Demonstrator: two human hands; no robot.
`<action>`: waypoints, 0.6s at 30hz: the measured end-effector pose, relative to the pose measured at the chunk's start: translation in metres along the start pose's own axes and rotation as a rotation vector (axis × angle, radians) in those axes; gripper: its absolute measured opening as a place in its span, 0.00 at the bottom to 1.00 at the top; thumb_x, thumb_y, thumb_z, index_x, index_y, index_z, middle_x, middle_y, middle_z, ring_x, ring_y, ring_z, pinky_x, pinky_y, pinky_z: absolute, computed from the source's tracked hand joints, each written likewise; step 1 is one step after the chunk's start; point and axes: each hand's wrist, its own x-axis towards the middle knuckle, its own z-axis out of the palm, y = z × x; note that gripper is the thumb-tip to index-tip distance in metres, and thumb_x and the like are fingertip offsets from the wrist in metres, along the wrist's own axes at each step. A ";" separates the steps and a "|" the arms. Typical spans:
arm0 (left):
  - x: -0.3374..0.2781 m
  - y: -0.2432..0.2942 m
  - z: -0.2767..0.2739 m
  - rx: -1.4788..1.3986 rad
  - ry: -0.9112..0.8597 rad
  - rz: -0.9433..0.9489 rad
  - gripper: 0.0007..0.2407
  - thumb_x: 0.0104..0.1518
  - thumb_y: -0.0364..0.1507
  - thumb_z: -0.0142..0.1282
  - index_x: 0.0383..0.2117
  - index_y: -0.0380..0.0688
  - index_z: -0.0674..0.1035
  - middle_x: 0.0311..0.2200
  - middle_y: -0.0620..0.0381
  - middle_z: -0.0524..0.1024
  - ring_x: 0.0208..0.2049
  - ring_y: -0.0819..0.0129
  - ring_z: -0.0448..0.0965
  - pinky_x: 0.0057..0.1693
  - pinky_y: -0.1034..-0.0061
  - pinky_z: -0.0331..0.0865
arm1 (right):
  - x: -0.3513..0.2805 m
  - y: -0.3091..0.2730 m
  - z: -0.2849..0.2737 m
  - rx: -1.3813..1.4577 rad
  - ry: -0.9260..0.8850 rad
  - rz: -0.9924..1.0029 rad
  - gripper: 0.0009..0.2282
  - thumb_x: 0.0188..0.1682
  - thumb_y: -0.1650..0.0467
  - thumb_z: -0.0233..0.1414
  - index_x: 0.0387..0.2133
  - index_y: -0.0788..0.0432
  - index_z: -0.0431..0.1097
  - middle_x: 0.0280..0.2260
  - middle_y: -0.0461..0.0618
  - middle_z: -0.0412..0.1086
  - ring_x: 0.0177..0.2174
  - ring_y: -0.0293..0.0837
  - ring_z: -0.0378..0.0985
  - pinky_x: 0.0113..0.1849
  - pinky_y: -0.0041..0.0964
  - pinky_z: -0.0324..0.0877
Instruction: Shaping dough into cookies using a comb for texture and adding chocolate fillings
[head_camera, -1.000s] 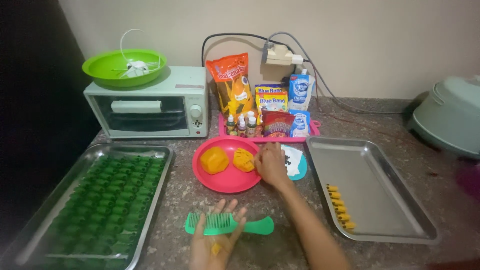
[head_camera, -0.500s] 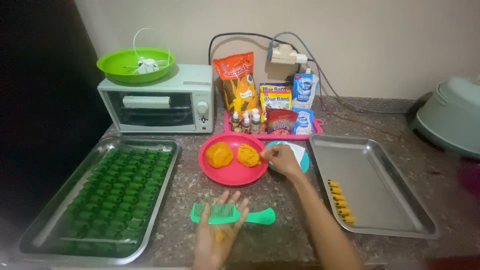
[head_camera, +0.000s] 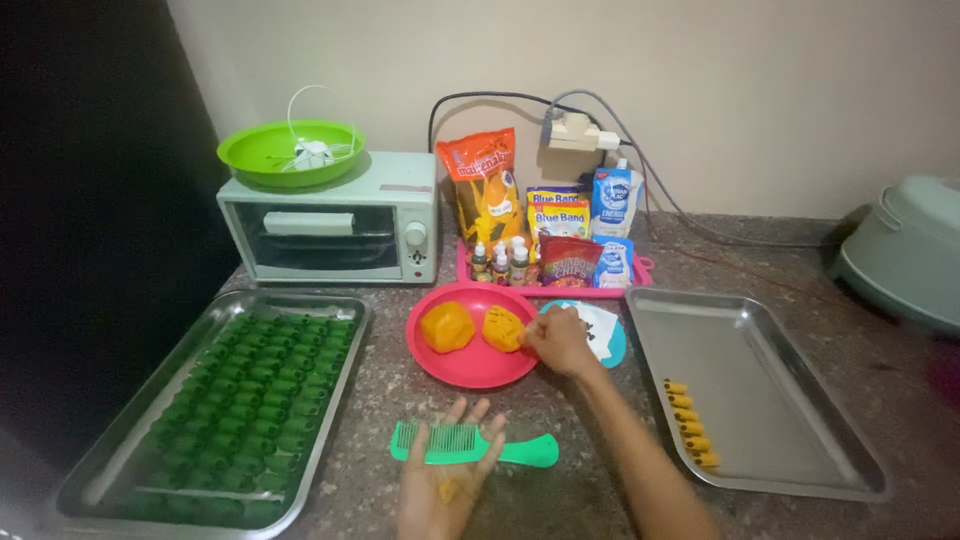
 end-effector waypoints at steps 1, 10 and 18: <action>-0.003 0.000 0.004 0.002 0.017 0.004 0.24 0.66 0.45 0.36 0.57 0.39 0.70 0.63 0.34 0.69 0.65 0.32 0.66 0.66 0.44 0.60 | -0.004 0.000 -0.007 0.270 -0.069 -0.032 0.08 0.44 0.66 0.56 0.21 0.53 0.79 0.31 0.50 0.78 0.37 0.51 0.77 0.37 0.50 0.68; -0.001 0.000 -0.003 0.040 -0.014 0.011 0.22 0.66 0.44 0.36 0.57 0.43 0.72 0.63 0.38 0.71 0.63 0.43 0.69 0.65 0.49 0.60 | -0.125 -0.073 -0.061 0.851 -0.397 -0.231 0.12 0.48 0.62 0.57 0.34 0.56 0.83 0.34 0.43 0.71 0.38 0.38 0.71 0.43 0.33 0.62; -0.002 0.000 0.002 0.004 0.019 -0.018 0.25 0.65 0.47 0.35 0.61 0.45 0.68 0.64 0.40 0.69 0.61 0.42 0.70 0.66 0.46 0.59 | -0.205 -0.107 -0.034 0.332 -0.109 -0.650 0.11 0.53 0.68 0.45 0.43 0.51 0.74 0.42 0.55 0.66 0.43 0.57 0.67 0.42 0.57 0.61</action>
